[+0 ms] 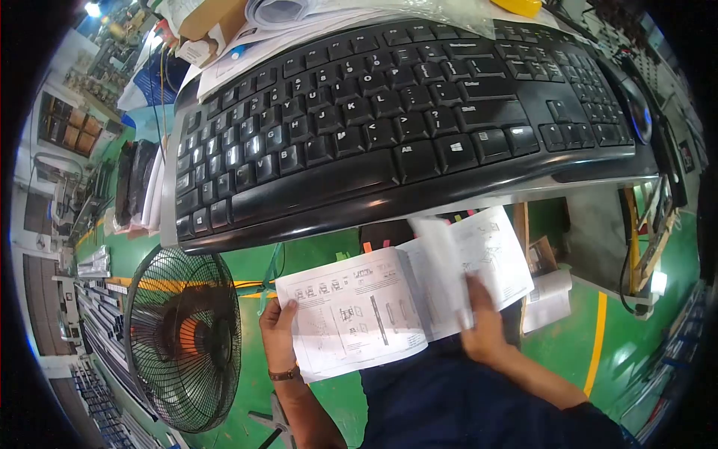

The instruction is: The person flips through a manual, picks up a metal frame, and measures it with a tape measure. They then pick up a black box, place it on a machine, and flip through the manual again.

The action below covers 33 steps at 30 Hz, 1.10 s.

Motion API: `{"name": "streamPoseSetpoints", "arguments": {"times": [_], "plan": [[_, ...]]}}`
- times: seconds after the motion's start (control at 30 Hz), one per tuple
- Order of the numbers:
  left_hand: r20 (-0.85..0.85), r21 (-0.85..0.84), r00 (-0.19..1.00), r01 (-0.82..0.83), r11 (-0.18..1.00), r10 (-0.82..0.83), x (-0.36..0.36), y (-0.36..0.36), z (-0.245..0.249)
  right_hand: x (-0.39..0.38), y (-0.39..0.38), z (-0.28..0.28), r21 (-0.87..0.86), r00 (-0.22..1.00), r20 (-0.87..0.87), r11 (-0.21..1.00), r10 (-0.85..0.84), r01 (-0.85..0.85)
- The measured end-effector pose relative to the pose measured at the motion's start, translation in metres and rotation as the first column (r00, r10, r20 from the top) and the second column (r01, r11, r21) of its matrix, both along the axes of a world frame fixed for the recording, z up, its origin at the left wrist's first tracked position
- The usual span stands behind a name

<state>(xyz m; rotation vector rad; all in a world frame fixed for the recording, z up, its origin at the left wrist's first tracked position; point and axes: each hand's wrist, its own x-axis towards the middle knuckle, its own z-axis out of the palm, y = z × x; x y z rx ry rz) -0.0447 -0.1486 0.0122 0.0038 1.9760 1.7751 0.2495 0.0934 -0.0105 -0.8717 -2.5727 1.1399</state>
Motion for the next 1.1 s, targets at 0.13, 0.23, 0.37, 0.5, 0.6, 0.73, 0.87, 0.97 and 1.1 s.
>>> {"name": "streamPoseSetpoints", "arguments": {"times": [0.13, 0.23, 0.37, 0.5, 0.6, 0.73, 0.87, 0.97, 1.1], "plan": [[0.016, 0.064, 1.0, -0.003, 0.998, 0.002, -0.002, -0.005, -0.006, -0.066, -0.024, 0.037, 0.086, 0.819, -0.007, 0.816, 0.574, -0.571], [0.007, 0.066, 1.0, -0.029, 0.997, 0.029, 0.001, -0.005, -0.009, -0.089, -0.047, 0.043, 0.195, 0.711, 0.002, 0.697, 0.703, -0.69], [-0.023, 0.085, 0.998, -0.048, 0.995, 0.05, 0.007, -0.007, -0.01, -0.097, -0.068, 0.035, 0.279, 0.646, -0.048, 0.631, 0.762, -0.723], [-0.048, 0.129, 0.992, 0.126, 0.984, -0.12, 0.005, -0.016, -0.01, -0.101, -0.07, 0.034, 0.274, 0.635, -0.035, 0.618, 0.772, -0.737], [-0.046, 0.166, 0.954, 0.301, 0.939, -0.298, 0.009, -0.003, 0.009, -0.105, -0.071, 0.033, 0.242, 0.645, -0.048, 0.635, 0.763, -0.733], [-0.079, -0.051, 0.927, 0.362, 0.931, -0.366, 0.009, 0.004, 0.021, -0.111, -0.066, 0.041, 0.276, 0.655, -0.052, 0.641, 0.754, -0.716], [0.01, 0.036, 0.984, 0.176, 0.984, -0.176, 0.004, 0.004, 0.005, -0.109, -0.061, 0.04, 0.173, 0.641, -0.163, 0.662, 0.75, -0.73], [-0.013, -0.017, 0.995, 0.101, 0.995, -0.101, 0.006, 0.005, -0.001, -0.099, -0.041, 0.045, 0.069, 0.692, -0.16, 0.708, 0.704, -0.703], [0.012, -0.034, 0.999, 0.05, 0.998, -0.05, 0.004, 0.0, -0.005, -0.061, -0.007, 0.027, 0.004, 0.918, 0.029, 0.919, 0.395, -0.395]]}}
